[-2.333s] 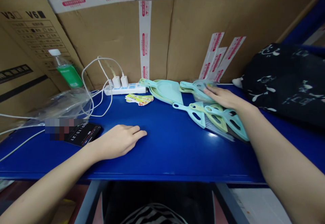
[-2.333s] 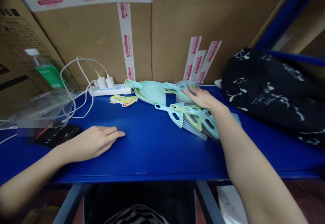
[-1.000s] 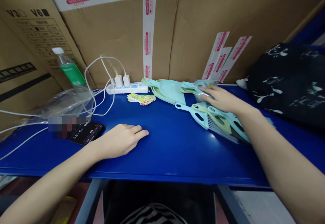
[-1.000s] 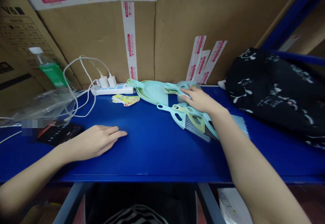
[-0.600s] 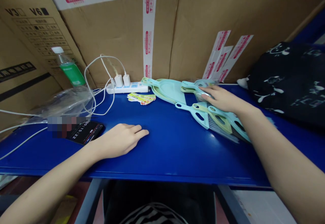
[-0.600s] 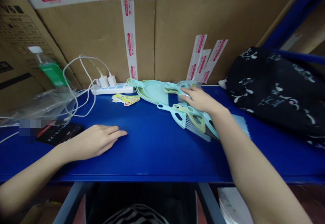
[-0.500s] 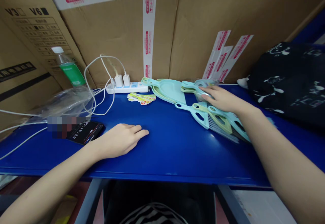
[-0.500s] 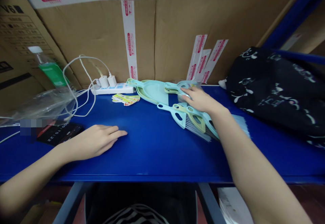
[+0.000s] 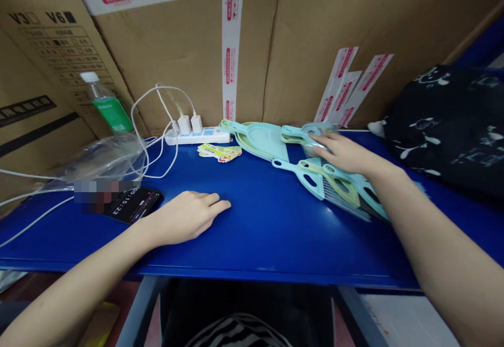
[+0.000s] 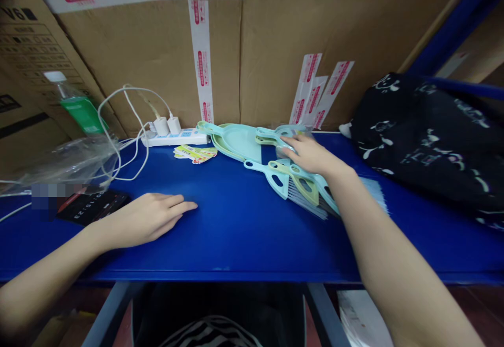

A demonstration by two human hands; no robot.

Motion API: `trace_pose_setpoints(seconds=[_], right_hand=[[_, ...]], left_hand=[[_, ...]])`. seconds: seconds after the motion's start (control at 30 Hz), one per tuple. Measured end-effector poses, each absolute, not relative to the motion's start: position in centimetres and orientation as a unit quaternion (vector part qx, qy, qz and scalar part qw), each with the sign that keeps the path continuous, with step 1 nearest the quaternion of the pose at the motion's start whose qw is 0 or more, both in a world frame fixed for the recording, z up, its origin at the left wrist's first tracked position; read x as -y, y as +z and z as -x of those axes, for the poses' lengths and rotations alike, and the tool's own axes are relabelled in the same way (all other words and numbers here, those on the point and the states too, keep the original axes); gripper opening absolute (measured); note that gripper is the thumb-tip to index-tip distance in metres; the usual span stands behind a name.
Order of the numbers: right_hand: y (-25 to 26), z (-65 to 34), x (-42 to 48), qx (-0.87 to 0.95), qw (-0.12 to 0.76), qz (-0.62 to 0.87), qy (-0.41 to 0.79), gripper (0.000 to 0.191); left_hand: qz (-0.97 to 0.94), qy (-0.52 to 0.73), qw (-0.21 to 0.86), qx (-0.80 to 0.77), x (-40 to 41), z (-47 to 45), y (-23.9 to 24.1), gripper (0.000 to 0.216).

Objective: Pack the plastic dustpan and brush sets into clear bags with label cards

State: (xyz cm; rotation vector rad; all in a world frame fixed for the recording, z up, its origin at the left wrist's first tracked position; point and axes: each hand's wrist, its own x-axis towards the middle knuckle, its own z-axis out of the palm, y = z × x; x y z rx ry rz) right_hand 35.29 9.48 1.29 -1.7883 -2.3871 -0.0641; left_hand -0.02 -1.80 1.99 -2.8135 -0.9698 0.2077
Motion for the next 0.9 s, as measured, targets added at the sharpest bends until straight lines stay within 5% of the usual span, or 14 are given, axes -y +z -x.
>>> trace_pose_setpoints(seconds=[0.7,0.9], right_hand=[[1.9,-34.7,-8.7,0.776,0.074,0.626,-0.006,0.073],[3.2,-34.7,-7.5,0.791,0.006,0.612,-0.004,0.072]], left_hand=[[0.923,0.095,0.107,0.358,1.7,-0.1,2.2,0.031],[0.904,0.093,0.137,0.393,1.6,-0.1,2.0,0.030]])
